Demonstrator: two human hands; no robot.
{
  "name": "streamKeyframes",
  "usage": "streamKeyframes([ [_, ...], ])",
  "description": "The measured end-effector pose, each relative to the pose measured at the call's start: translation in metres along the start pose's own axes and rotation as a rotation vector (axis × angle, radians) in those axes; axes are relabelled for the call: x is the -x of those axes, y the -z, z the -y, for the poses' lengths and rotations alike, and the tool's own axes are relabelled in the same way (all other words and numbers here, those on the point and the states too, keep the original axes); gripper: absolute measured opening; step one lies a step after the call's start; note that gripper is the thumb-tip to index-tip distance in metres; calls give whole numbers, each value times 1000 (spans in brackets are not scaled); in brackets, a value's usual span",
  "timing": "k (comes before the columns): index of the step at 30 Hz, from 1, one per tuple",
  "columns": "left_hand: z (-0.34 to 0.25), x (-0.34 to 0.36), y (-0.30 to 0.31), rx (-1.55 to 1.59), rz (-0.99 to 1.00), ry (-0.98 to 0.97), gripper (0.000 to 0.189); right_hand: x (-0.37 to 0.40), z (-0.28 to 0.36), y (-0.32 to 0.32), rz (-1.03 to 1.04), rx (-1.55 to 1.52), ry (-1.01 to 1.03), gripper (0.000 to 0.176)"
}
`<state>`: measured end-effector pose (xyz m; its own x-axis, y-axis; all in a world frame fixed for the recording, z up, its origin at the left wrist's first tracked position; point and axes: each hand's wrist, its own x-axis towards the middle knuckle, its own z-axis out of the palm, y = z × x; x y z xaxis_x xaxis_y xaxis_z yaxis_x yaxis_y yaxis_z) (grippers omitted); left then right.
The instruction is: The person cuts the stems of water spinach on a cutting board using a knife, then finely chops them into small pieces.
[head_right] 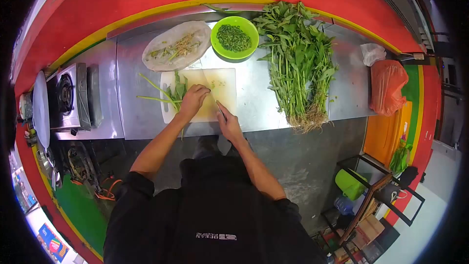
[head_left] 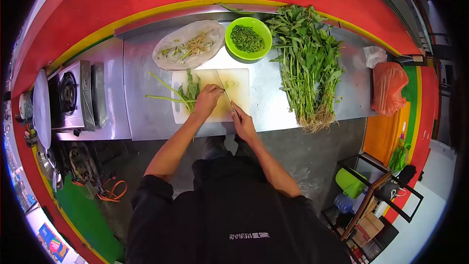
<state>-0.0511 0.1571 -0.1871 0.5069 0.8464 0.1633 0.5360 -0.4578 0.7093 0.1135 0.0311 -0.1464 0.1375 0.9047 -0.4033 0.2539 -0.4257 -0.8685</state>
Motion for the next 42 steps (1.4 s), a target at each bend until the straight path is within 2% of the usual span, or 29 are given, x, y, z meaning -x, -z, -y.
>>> streamKeyframes([
  [5,3,-1,-3,-21,15,-11,11,-4,-4,-1,-22,-20,64,43],
  [8,2,-1,-2,-20,7,-9,12,-7,7,1,-8,45,30,43],
  [10,-1,-2,0,-38,13,21,12,-7,17,6,70,31,-136,43],
  [14,-2,-1,0,8,-18,14,12,1,8,4,60,12,-144,44],
  [16,0,-1,-2,-15,-21,5,12,-2,-14,-4,-77,-7,206,44],
  [17,1,-1,-2,-14,-19,6,12,-2,-19,-5,-78,-7,204,44],
  [23,-6,-1,4,-18,-10,21,12,-8,-5,-2,-29,44,120,45],
  [25,-5,1,5,-51,-13,-10,14,-6,-1,-2,-3,-75,56,45],
  [32,-2,2,4,-2,-40,-37,16,-3,-10,-1,6,-61,101,44],
  [33,-2,2,4,-8,-38,-42,16,-3,0,1,38,-52,-50,44],
  [36,-7,3,4,-14,-37,-21,16,-12,-1,-2,-10,49,44,43],
  [40,-3,1,1,-58,-39,2,13,-8,12,-1,-44,5,85,44],
  [42,0,2,-1,-28,-58,8,12,1,22,5,74,-7,-152,44],
])
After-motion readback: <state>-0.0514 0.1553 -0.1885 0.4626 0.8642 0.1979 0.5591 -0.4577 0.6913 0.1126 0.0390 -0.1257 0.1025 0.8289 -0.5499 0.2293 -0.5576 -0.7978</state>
